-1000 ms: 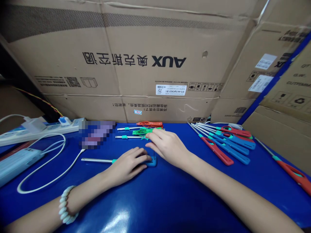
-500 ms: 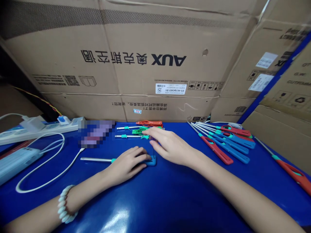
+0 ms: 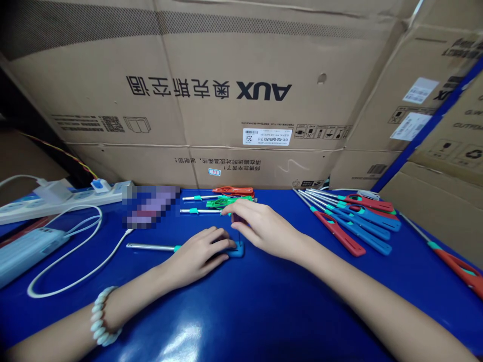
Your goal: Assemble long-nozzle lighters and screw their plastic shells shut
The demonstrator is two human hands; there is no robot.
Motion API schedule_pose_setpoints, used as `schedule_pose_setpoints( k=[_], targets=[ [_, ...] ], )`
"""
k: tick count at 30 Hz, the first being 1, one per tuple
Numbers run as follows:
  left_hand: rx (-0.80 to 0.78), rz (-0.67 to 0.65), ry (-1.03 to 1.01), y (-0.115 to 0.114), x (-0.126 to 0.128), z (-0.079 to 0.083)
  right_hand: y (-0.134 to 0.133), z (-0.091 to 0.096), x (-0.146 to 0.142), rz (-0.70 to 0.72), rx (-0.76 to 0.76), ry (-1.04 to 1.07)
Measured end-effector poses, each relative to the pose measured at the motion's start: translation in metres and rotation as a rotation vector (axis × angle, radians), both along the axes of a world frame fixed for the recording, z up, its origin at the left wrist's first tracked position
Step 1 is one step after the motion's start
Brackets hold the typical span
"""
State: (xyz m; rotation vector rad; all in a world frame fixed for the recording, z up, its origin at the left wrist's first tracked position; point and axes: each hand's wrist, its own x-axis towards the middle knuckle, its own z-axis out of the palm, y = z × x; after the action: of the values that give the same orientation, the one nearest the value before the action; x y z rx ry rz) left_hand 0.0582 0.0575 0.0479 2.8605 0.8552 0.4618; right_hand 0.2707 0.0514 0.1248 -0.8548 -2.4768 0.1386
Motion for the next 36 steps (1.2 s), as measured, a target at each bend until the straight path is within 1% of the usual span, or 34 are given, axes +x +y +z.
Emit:
schedule_pose_setpoints(
  k=[2,4,6,8,9,10,13,14,16,18,20,21,25,26,27,30,31,32,36],
  targets=[
    [-0.002,0.002,0.008,0.0003,0.0001,0.0000,0.0012,-0.0037,-0.0007,-0.068,0.101,-0.061],
    [-0.001,0.001,0.011,0.0003,0.0001,0.0002,0.0014,-0.0045,-0.0008,-0.108,0.147,-0.096],
    [0.003,0.000,0.008,-0.0001,0.0002,0.0005,0.0006,-0.0018,-0.0004,-0.079,0.093,-0.076],
    [0.003,0.001,0.007,-0.0008,0.0002,0.0011,0.0000,0.0011,0.0001,-0.016,-0.003,-0.036],
    [0.002,0.000,0.008,-0.0011,0.0002,0.0014,0.0002,0.0015,0.0002,0.008,-0.029,-0.021],
    [0.001,-0.001,0.010,-0.0013,0.0002,0.0017,0.0006,0.0011,0.0003,0.016,-0.021,-0.015],
    [0.005,-0.002,0.002,-0.0011,0.0001,0.0020,0.0022,-0.0022,0.0003,-0.042,0.112,-0.054],
    [0.007,-0.003,-0.002,-0.0008,0.0001,0.0019,0.0023,-0.0024,0.0005,-0.061,0.136,-0.073],
    [0.010,-0.004,-0.008,-0.0004,0.0000,0.0014,0.0014,-0.0004,0.0012,-0.054,0.093,-0.088],
    [0.010,-0.006,-0.010,-0.0001,0.0001,0.0010,0.0000,0.0028,0.0020,0.003,-0.014,-0.062],
    [0.010,-0.006,-0.005,-0.0001,0.0002,0.0010,-0.0002,0.0033,0.0021,0.034,-0.063,-0.034],
    [0.011,-0.006,-0.001,-0.0002,0.0003,0.0010,0.0003,0.0020,0.0019,0.020,-0.041,-0.033],
    [0.013,0.000,0.015,-0.0004,0.0004,0.0017,0.0030,-0.0040,0.0007,-0.102,0.162,-0.092],
    [0.014,0.001,0.014,-0.0005,0.0004,0.0018,0.0029,-0.0035,0.0010,-0.104,0.169,-0.095],
    [0.013,0.001,0.013,-0.0005,0.0004,0.0019,0.0024,-0.0020,0.0015,-0.086,0.143,-0.090],
    [0.014,-0.001,0.002,-0.0007,0.0002,0.0018,0.0005,0.0033,0.0036,0.001,-0.013,-0.058],
    [0.015,-0.003,0.000,-0.0007,0.0001,0.0017,0.0004,0.0037,0.0040,0.010,-0.036,-0.047],
    [0.016,-0.003,-0.001,-0.0008,0.0001,0.0016,0.0006,0.0030,0.0041,0.005,-0.024,-0.037],
    [0.020,0.000,-0.010,-0.0009,0.0000,0.0013,0.0027,-0.0025,0.0029,-0.031,0.138,-0.033]
  ],
)
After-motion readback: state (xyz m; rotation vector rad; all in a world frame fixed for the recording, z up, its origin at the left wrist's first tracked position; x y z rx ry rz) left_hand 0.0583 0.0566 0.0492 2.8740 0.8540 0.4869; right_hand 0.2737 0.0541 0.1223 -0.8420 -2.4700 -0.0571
